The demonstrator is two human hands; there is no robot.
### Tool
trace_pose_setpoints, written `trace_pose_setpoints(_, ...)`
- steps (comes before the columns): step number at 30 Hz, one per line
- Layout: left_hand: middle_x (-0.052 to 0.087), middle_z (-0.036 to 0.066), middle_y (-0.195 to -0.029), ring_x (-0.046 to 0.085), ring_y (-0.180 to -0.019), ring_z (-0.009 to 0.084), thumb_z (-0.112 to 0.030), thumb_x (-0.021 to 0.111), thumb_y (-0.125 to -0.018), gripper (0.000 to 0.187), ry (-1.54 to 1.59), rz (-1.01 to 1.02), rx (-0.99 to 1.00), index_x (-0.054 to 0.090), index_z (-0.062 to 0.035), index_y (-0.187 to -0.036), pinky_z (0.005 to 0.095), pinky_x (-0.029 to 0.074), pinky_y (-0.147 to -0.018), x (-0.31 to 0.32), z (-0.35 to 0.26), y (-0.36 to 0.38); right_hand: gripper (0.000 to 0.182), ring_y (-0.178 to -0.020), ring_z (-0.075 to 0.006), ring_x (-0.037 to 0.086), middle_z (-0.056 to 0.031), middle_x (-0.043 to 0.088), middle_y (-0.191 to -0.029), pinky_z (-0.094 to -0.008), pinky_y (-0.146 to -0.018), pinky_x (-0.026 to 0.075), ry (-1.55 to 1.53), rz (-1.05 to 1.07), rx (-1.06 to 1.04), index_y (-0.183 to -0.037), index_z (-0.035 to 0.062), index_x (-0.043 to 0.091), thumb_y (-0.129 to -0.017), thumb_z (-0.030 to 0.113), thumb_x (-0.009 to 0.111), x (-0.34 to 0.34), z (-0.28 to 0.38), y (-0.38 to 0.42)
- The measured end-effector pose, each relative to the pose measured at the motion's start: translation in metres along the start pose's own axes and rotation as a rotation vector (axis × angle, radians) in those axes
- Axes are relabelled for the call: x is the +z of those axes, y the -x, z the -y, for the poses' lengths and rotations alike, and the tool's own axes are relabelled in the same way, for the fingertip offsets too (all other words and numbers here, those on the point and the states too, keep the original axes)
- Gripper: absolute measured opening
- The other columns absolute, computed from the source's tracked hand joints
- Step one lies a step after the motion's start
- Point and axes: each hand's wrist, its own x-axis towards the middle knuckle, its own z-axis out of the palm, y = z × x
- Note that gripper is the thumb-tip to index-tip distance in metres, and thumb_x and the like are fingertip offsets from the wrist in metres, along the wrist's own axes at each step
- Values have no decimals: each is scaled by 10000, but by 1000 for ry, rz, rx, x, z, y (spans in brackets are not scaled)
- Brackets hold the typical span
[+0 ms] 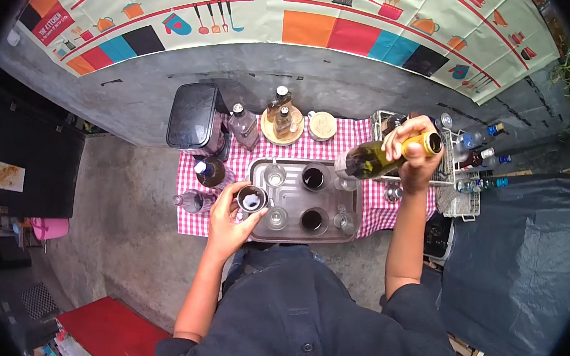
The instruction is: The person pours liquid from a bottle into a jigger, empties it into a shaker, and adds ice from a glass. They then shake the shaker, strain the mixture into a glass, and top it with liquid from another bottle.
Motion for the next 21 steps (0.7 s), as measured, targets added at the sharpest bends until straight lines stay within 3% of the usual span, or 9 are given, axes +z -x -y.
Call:
trace_pose_setpoints(2, 641, 96, -1096, 649, -1029, 172, -55, 818, -731, 516, -12, -42, -11, 572, 8, -1181, 319, 546, -880, 7, -1, 1, 157, -558, -92, 557, -39, 551, -697, -234, -524, 462, 55, -82, 31, -835, 16, 524, -862, 9, 678, -8, -14, -8)
trace_pose_setpoints(3, 643, 93, -1092, 650, -1025, 168, -50, 815, -732, 512, -15, -75, -24, 573, 9, -1180, 315, 547, -877, 11, -1, 1, 147, -539, -83, 539, -37, 553, -688, -228, -514, 453, 109, -84, 3, -812, 22, 514, -902, -5, 628, -11, -22, -14)
trace_pose_setpoints(4, 646, 86, -1075, 652, -1017, 163, -37, 810, -733, 507, -21, -92, -32, 572, 12, -1178, 308, 548, -877, 14, -4, 1, 150, -531, -82, 531, -34, 547, -670, -230, -510, 449, 112, -97, 8, -807, 20, 512, -912, -4, 617, -16, -33, -18)
trace_pose_setpoints(5, 597, 74, -1154, 612, -1072, 149, 10, 807, -732, 560, 6, -85, -87, 542, 1, -1226, 295, 507, -955, 17, -5, 3, 156, -523, -81, 524, -31, 541, -652, -232, -505, 444, 117, -114, 15, -802, 18, 510, -923, -2, 606, -23, -46, -22)
trace_pose_setpoints(14, 600, 61, -1130, 607, -1046, 143, 27, 790, -731, 559, -47, -280, -217, 546, -8, -1233, 291, 493, -932, 45, -4, 20, 196, -540, -68, 517, -10, 557, -638, -231, -527, 438, 166, -225, 154, -772, 30, 541, -926, 53, 660, -80, -177, -23)
trace_pose_setpoints(17, 605, 54, -1115, 607, -1029, 137, 22, 790, -734, 553, -47, -309, -238, 548, -11, -1229, 285, 491, -926, 49, -4, 24, 193, -544, -104, 535, -31, 545, -610, -247, -554, 461, 250, -284, 212, -770, 29, 534, -939, 39, 626, -85, -196, -17)
trace_pose_setpoints(21, 604, 49, -1103, 604, -1023, 133, 10, 792, -738, 543, -73, -343, -287, 548, -11, -1223, 278, 486, -918, 53, -2, 27, 162, -584, -89, 557, -22, 571, -643, -236, -577, 466, 297, -300, 233, -796, 22, 566, -932, 56, 647, -97, -219, -6)
